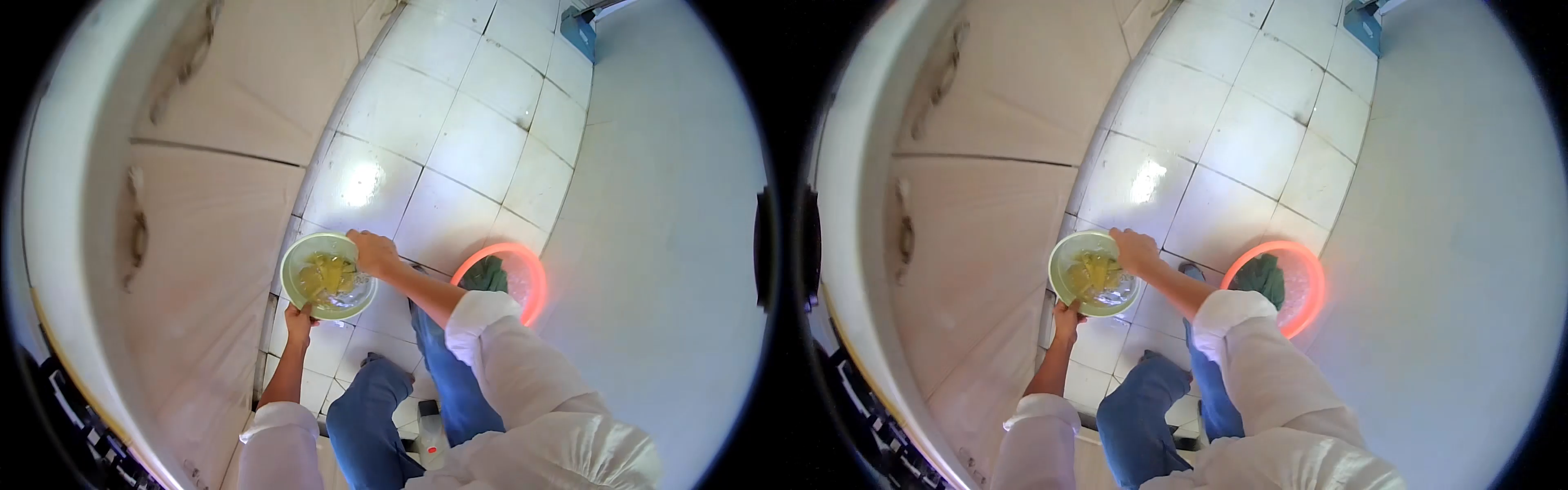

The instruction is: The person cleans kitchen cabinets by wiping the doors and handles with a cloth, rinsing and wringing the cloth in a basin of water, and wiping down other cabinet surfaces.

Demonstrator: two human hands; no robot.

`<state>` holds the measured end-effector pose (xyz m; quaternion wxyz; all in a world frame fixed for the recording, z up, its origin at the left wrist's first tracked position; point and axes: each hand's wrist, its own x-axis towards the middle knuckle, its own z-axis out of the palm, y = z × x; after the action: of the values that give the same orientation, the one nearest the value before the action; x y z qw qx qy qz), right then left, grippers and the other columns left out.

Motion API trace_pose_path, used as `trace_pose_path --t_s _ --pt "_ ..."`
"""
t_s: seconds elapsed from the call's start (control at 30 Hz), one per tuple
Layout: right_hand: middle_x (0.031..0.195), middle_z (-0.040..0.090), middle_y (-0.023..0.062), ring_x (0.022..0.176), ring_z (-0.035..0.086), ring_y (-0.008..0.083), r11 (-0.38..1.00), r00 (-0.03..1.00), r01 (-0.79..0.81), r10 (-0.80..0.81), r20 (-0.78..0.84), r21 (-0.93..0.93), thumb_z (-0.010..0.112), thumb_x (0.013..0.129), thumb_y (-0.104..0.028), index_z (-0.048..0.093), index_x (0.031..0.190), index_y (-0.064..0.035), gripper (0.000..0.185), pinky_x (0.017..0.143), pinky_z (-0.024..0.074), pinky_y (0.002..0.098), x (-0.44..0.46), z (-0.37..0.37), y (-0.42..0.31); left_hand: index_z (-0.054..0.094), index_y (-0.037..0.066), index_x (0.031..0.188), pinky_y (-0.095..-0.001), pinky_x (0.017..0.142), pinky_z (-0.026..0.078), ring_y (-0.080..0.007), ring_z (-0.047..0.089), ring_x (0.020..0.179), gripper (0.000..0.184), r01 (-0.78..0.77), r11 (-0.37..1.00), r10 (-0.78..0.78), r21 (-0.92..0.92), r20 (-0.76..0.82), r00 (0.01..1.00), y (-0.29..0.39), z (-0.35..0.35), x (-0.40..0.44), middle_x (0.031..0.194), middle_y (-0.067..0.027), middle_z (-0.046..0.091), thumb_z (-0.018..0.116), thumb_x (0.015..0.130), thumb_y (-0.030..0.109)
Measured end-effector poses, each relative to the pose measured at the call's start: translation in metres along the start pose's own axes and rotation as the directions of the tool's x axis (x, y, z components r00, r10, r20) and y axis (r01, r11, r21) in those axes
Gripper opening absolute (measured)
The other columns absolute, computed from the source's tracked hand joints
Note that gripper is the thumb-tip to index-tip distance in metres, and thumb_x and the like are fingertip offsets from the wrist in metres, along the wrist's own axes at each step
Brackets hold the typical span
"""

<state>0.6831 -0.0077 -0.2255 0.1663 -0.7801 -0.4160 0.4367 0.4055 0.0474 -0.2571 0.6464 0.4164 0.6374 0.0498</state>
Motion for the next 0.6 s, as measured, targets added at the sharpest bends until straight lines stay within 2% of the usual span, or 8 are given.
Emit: trace_pose_path --t_s 0.07,0.2,0.27,0.37,0.47,0.6 --pt "0.101 0.064 0.0136 0.095 0.062 0.0328 0.999 0.998 -0.016 0.018 -0.053 0.052 0.057 0.080 -0.014 0.054 0.108 -0.0119 0.028 0.081 0.0483 0.0443 -0.016 -0.056 -0.001 0.060 0.005 0.101 -0.0225 0.044 0.047 -0.0103 0.059 0.055 0.013 -0.023 0.997 0.019 0.075 0.057 0.998 0.048 0.024 -0.021 0.076 -0.0038 0.064 0.055 0.089 0.009" --pt "0.101 0.064 0.0134 0.096 0.062 0.0336 0.996 0.993 -0.050 0.058 -0.099 0.080 0.055 0.080 -0.014 0.054 0.108 -0.0131 0.028 0.081 0.0477 0.0456 -0.047 -0.155 -0.003 0.061 0.003 0.105 -0.0234 0.043 0.047 -0.0122 0.059 0.053 0.020 -0.081 0.982 0.074 0.169 0.049 0.996 0.139 0.085 -0.061 0.078 -0.0059 0.066 0.053 0.087 0.007" --pt "0.099 0.065 0.0145 0.096 0.061 0.0349 0.988 0.983 -0.116 0.130 -0.132 0.106 0.053 0.080 -0.013 0.055 0.107 -0.0139 0.027 0.080 0.0472 0.0467 -0.061 -0.206 -0.008 0.060 0.001 0.106 -0.0239 0.042 0.047 -0.0131 0.059 0.052 0.021 -0.090 0.980 0.080 0.179 0.059 0.995 0.178 0.112 -0.073 0.077 -0.0076 0.065 0.051 0.087 0.006" --pt "0.101 0.066 0.0157 0.097 0.061 0.0369 0.990 0.971 -0.119 0.133 -0.201 0.079 0.051 0.081 -0.009 0.053 0.115 -0.0154 0.035 0.084 0.0462 0.0472 -0.064 -0.250 0.005 0.059 -0.001 0.106 -0.0250 0.042 0.048 -0.0146 0.060 0.051 0.021 -0.115 0.976 0.098 0.186 0.096 0.991 0.224 0.147 -0.087 0.076 -0.0097 0.065 0.049 0.087 0.004" --pt "0.101 0.065 0.0180 0.096 0.061 0.0384 0.982 0.966 -0.179 0.187 -0.179 0.059 0.052 0.081 -0.010 0.052 0.119 -0.0153 0.038 0.084 0.0466 0.0478 -0.051 -0.294 0.002 0.059 -0.002 0.104 -0.0265 0.042 0.049 -0.0162 0.060 0.051 0.021 -0.136 0.979 0.119 0.151 0.116 0.986 0.258 0.169 -0.077 0.073 -0.0108 0.065 0.048 0.087 0.003" --pt "0.093 0.064 0.0210 0.089 0.061 0.0400 0.987 0.965 -0.142 0.155 -0.213 0.077 0.055 0.080 -0.012 0.053 0.116 -0.0121 0.036 0.077 0.0476 0.0462 -0.039 -0.342 0.005 0.059 -0.003 0.105 -0.0276 0.045 0.050 -0.0171 0.062 0.052 0.023 -0.115 0.975 0.091 0.188 0.130 0.987 0.310 0.194 -0.081 0.073 -0.0129 0.065 0.046 0.088 0.004"
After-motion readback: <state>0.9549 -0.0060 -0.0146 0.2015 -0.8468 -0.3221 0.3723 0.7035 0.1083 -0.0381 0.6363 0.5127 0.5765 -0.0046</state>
